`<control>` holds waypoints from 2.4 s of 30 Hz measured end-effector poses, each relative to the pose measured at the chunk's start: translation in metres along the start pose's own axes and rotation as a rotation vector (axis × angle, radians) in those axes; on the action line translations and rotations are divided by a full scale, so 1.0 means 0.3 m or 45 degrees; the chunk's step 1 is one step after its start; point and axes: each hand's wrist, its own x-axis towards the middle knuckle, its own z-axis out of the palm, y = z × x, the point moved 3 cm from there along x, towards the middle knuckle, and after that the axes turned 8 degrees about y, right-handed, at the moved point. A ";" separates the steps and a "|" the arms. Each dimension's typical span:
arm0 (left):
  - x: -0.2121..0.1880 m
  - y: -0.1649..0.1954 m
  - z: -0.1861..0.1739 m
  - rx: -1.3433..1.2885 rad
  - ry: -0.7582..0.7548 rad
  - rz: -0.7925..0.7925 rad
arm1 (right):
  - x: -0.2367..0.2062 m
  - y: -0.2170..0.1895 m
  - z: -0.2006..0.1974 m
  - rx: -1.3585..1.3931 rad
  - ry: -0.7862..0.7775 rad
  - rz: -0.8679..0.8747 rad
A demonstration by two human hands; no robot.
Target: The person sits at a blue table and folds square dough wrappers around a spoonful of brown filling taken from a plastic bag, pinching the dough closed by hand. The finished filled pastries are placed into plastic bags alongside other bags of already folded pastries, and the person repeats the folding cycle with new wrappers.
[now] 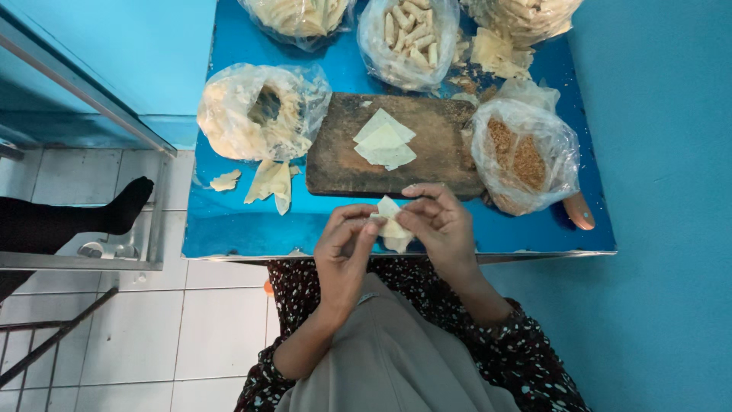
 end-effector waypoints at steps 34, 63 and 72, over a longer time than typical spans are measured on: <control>-0.178 -0.222 0.357 -0.718 0.242 -0.323 | 0.092 -0.233 -0.532 -1.559 -0.264 -1.343; -0.583 0.002 0.343 0.760 -0.247 0.304 | -0.432 -0.191 -0.599 -0.476 -0.463 -0.154; -0.510 0.109 -0.068 1.523 0.297 0.728 | -0.332 -0.212 -0.200 -1.474 -0.454 -1.131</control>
